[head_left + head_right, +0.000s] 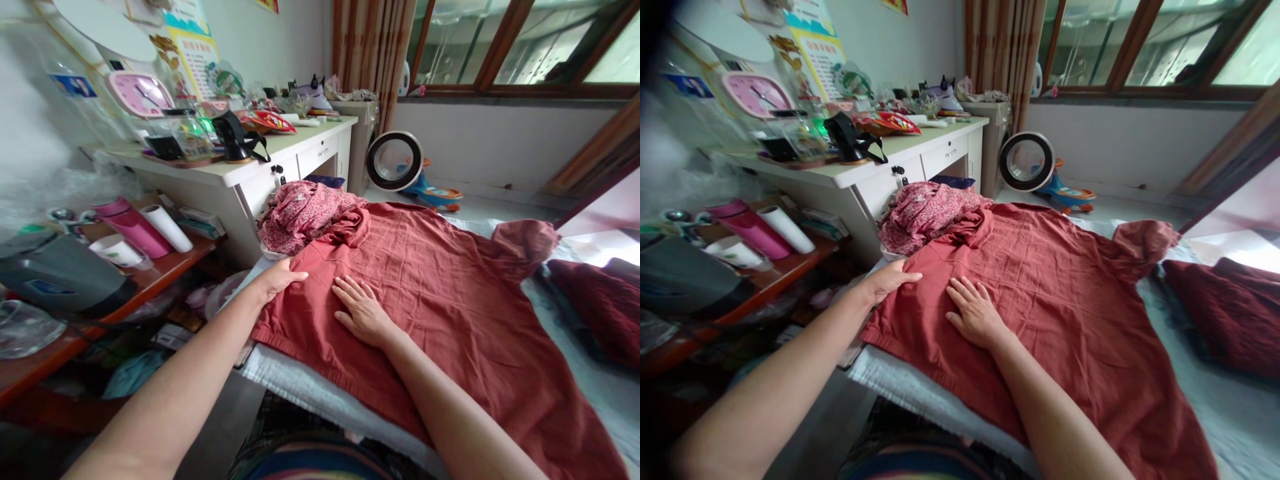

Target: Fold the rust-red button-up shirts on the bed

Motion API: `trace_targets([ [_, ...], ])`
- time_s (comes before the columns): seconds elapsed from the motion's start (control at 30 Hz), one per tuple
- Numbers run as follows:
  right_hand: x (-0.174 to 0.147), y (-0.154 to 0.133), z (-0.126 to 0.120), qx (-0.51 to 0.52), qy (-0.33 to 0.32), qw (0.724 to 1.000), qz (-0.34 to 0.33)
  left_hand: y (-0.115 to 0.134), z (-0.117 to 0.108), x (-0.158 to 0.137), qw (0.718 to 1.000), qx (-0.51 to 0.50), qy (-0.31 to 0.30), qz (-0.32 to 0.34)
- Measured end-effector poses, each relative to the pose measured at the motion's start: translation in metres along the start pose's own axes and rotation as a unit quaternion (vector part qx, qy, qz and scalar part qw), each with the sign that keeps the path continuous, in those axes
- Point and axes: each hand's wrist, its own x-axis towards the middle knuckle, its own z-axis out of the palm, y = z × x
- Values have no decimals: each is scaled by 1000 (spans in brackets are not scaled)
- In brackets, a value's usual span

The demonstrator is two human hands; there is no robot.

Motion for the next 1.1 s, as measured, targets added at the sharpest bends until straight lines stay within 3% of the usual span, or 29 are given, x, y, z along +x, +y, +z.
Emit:
trace_targets([
  [0.1,1,0,0,-1,-23,1000,4,-6,-3,0,979,193,55,32],
  [0.2,2,0,1,-5,-37,999,8,-11,1,-4,874,470,117,-19],
  [0.27,1,0,2,-8,-38,999,8,-9,8,-8,810,567,148,-31],
  [0.33,1,0,3,-10,-36,999,7,-3,17,-12,769,607,201,30],
  [0.4,1,0,3,-11,-32,999,4,1,27,-14,741,612,240,139],
  [0.43,1,-1,3,-11,-30,999,3,1,32,-14,738,605,227,194],
  [0.5,1,-1,2,-8,-27,1000,2,-7,40,-10,759,577,128,275],
  [0.57,0,0,1,1,-15,1000,0,-21,45,-6,784,545,9,297],
  [0.63,0,3,0,19,11,1000,-5,-36,48,-5,795,539,-43,274],
  [0.73,-1,9,0,56,58,997,-15,-47,49,-9,788,569,-40,234],
  [0.87,-3,15,1,71,83,994,1,-44,55,-18,776,598,-2,198],
  [1.1,-8,31,3,-41,66,984,159,-43,61,-22,787,608,19,104],
])
